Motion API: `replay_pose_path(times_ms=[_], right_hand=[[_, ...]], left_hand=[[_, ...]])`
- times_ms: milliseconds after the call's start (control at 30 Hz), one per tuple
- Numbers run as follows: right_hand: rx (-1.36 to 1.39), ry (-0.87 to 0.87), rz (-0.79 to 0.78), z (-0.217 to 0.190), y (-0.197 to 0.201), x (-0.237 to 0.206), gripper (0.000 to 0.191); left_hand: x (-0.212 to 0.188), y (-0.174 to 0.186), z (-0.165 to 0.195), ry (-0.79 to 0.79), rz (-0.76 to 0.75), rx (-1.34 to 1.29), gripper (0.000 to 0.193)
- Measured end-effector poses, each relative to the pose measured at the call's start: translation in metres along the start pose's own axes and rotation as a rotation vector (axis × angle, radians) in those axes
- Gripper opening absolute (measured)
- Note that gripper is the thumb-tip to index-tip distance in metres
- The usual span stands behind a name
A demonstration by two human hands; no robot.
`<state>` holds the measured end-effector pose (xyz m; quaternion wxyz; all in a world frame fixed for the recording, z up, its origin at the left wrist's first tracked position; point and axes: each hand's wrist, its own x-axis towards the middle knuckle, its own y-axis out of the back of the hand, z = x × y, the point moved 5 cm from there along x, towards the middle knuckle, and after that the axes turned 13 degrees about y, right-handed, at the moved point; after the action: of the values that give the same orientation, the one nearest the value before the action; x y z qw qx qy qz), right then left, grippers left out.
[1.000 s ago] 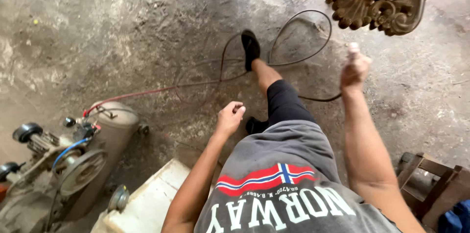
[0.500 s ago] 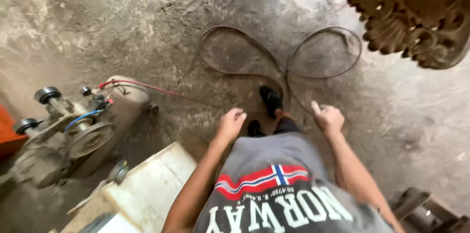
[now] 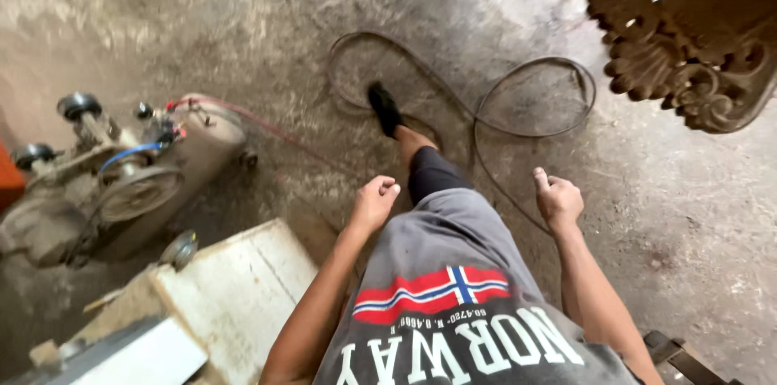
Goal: The person carries a wooden board across the workshop, then uses a knife to scoop pink wood filler from a can onto a wooden paddle-shaped object and spreads it. They then scoop white filler from a second can, mix it with the pink filler on the paddle, and finally carry the cans to a shelf and place them there.
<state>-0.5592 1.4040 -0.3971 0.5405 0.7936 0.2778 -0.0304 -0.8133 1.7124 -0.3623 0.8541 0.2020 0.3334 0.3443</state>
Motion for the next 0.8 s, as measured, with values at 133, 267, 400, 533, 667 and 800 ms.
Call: replay_pose_path(times_ms=[133, 267, 400, 533, 667, 800], right_hand=[[0.005, -0.067, 0.164, 0.039, 0.019, 0.010, 0.064], [-0.042, -0.351, 0.246, 0.107, 0.068, 0.012, 0.071], [0.081, -0.746, 0.329, 0.178, 0.134, -0.001, 0.082], [0.019, -0.464, 0.231, 0.188, 0.174, 0.044, 0.069], [-0.045, -0.404, 0.178, 0.172, 0.173, 0.067, 0.084], [0.028, -0.255, 0.370, 0.193, 0.220, 0.077, 0.068]], left_hand=[[0.008, -0.015, 0.027, -0.027, -0.032, -0.006, 0.028], [0.007, -0.019, 0.048, -0.046, -0.069, -0.103, 0.029], [0.009, -0.023, 0.043, 0.017, -0.116, -0.159, 0.031], [0.030, -0.054, 0.034, 0.115, -0.129, -0.128, 0.026], [0.059, -0.132, 0.076, 0.085, -0.215, -0.105, 0.026], [0.077, -0.246, 0.191, -0.141, -0.362, 0.097, 0.030]])
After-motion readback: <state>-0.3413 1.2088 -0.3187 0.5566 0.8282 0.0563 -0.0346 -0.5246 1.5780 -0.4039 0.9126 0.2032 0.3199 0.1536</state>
